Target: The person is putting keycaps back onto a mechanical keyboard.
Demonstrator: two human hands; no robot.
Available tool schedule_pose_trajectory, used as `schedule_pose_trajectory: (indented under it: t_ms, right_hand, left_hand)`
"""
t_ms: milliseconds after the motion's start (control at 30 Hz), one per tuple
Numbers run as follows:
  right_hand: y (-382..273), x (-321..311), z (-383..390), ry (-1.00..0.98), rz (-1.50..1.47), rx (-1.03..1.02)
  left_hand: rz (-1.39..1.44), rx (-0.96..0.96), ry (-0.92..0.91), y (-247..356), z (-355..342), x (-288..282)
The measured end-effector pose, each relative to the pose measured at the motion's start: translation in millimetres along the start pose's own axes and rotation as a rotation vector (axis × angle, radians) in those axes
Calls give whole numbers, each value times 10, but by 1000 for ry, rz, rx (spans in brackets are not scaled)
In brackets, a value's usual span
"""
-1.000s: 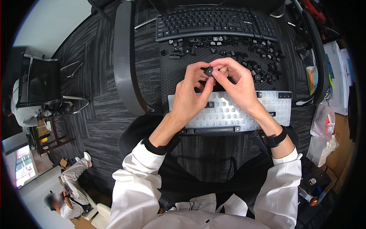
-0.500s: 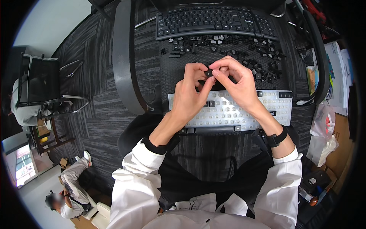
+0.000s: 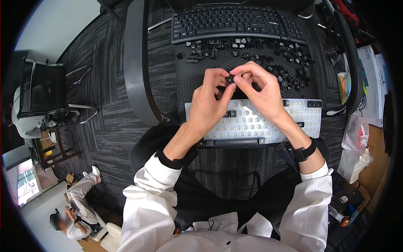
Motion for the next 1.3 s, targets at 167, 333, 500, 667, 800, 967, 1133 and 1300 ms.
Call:
schedule_pose_trajectory:
  t_ms: [167, 333, 500, 667, 800, 967, 1133, 1300]
  right_hand:
    - [7, 1, 0, 16, 5, 51]
    - [2, 5, -5, 12, 40, -1]
    - [-32, -6, 4, -21, 160, -50]
    - [-93, 0, 22, -49, 339, -138]
    - [-92, -14, 32, -43, 430, -171]
    - [-117, -25, 49, -35, 452, -196]
    - [-197, -55, 207, -54, 386, -59]
    - [-206, -168, 446, -68, 416, -29]
  left_hand:
    - [37, -18, -43, 23, -7, -6]
    - [43, -28, -55, 24, 5, -14]
    - [9, -32, -65, -10, 7, -66]
    - [12, -121, -131, -17, 30, -102]
    - [40, -116, -169, -3, 10, -129]
    - [-170, -229, -75, 32, -49, -336]
    - [-86, -425, -69, 102, 84, -586]
    - [12, -483, -108, 71, 287, -644]
Point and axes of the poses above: each hand's wrist, its own z-axis away from the middle knuckle, its own x-axis out of the palm, y = z × x, the point moved 2 cm from there along -z, towards the middle knuckle, and after that the axes turned 8 degrees about z, right-handed, at the moved point
